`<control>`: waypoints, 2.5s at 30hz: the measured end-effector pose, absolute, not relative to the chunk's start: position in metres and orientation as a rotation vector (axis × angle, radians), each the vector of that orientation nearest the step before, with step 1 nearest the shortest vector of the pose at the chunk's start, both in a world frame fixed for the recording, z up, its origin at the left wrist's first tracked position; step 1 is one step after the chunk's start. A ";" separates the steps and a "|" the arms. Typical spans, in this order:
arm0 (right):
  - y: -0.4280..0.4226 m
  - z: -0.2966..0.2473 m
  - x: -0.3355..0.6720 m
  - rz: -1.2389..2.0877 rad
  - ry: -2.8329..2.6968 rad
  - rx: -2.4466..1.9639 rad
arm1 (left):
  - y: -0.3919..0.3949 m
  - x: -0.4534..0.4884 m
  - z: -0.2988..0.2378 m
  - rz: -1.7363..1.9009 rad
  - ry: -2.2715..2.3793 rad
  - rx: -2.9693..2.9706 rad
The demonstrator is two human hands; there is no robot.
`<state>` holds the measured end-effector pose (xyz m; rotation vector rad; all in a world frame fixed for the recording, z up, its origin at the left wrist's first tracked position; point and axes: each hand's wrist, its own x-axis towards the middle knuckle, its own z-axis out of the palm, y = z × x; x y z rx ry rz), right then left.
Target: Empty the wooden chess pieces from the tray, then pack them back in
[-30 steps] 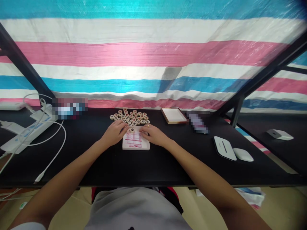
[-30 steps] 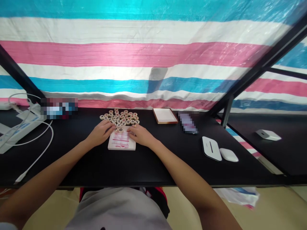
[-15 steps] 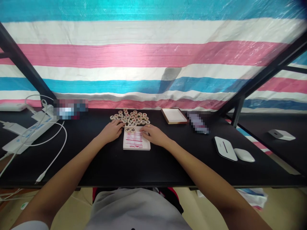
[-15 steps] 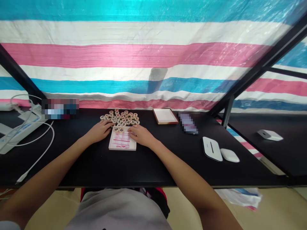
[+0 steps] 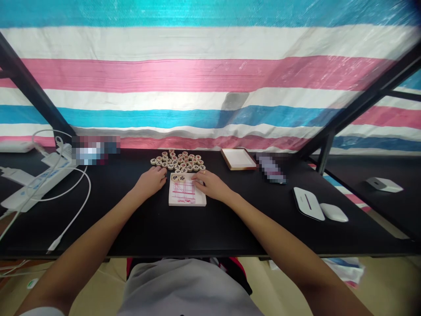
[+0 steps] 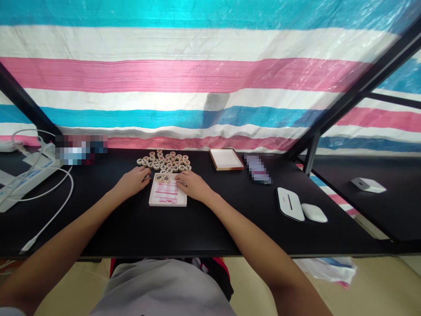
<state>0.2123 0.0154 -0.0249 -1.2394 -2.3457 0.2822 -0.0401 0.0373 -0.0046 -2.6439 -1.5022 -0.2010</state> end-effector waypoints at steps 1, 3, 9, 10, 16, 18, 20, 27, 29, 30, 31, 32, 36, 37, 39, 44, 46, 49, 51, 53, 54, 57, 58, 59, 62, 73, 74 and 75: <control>0.015 -0.025 0.212 0.285 -2.346 -1.236 | 0.036 -0.041 -0.005 -0.204 -1.514 -2.641; 0.016 -0.026 0.213 0.287 -2.347 -1.229 | 0.034 -0.043 -0.006 -0.182 -1.533 -2.636; 0.017 -0.028 0.213 0.280 -2.360 -1.216 | 0.034 -0.047 -0.008 -0.136 -1.515 -2.681; 0.017 -0.027 0.213 0.280 -2.360 -1.218 | 0.035 -0.047 -0.007 -0.142 -1.520 -2.689; 0.017 -0.027 0.214 0.272 -2.357 -1.211 | 0.030 -0.037 0.001 -0.533 -1.471 -2.753; 0.017 -0.027 0.214 0.275 -2.357 -1.207 | 0.024 -0.032 0.004 -0.698 -1.352 -2.824; 0.017 -0.026 0.213 0.271 -2.361 -1.203 | 0.018 -0.028 0.003 -0.797 -1.174 -2.932; 0.016 -0.025 0.213 0.290 -2.368 -1.207 | 0.010 -0.019 -0.015 -0.777 -0.814 -3.120; 0.016 -0.025 0.214 0.299 -2.365 -1.203 | 0.010 -0.019 -0.016 -0.742 -0.830 -3.160; 0.017 -0.025 0.214 0.301 -2.364 -1.201 | 0.010 -0.018 -0.017 -0.734 -0.847 -3.175; 0.017 -0.026 0.214 0.299 -2.362 -1.198 | 0.010 -0.018 -0.016 -0.721 -0.869 -3.191; 0.017 -0.026 0.214 0.294 -2.361 -1.194 | 0.011 -0.018 -0.016 -0.699 -0.888 -3.207; 0.018 -0.028 0.214 0.283 -2.362 -1.170 | 0.011 -0.017 -0.012 -0.548 -0.943 -3.258; 0.018 -0.027 0.214 0.277 -2.363 -1.161 | 0.012 -0.017 -0.012 -0.520 -0.959 -3.261; 0.017 -0.025 0.214 0.237 -2.368 -1.137 | 0.012 -0.016 -0.011 -0.517 -0.993 -3.259; 0.012 -0.013 0.214 0.008 -2.371 -1.068 | 0.011 -0.016 -0.010 -0.752 -1.102 -3.243; 0.008 -0.009 0.212 0.018 -2.400 -0.997 | 0.009 -0.016 -0.010 -0.857 -1.081 -3.243; 0.002 -0.004 0.208 0.149 -2.475 -0.889 | 0.005 -0.015 -0.010 -0.989 -0.977 -3.214; 0.000 -0.004 0.205 0.232 -2.518 -0.857 | 0.002 -0.013 -0.009 -1.045 -0.929 -3.179; -0.002 -0.003 0.203 0.303 -2.535 -0.857 | 0.000 -0.012 -0.008 -1.081 -0.890 -3.170; -0.003 -0.003 0.202 0.341 -2.533 -0.866 | -0.001 -0.011 -0.008 -1.095 -0.869 -3.175; -0.003 -0.003 0.202 0.465 -2.517 -0.907 | -0.003 -0.010 -0.005 -1.105 -0.874 -3.191; -0.003 -0.003 0.202 0.498 -2.508 -0.923 | -0.003 -0.010 -0.004 -1.100 -0.914 -3.184; -0.002 -0.003 0.203 0.522 -2.499 -0.940 | -0.002 -0.010 -0.003 -1.081 -0.965 -3.172; 0.000 -0.005 0.205 0.564 -2.461 -0.979 | 0.001 -0.011 0.000 -0.937 -1.105 -3.152; 0.000 -0.004 0.205 0.635 -2.384 -0.991 | 0.004 -0.009 -0.002 -0.859 -1.385 -3.285; 0.000 -0.004 0.206 0.632 -2.385 -0.984 | 0.004 -0.009 -0.001 -0.874 -1.401 -3.280; 0.000 -0.004 0.206 0.628 -2.388 -0.975 | 0.004 -0.009 0.000 -0.886 -1.403 -3.265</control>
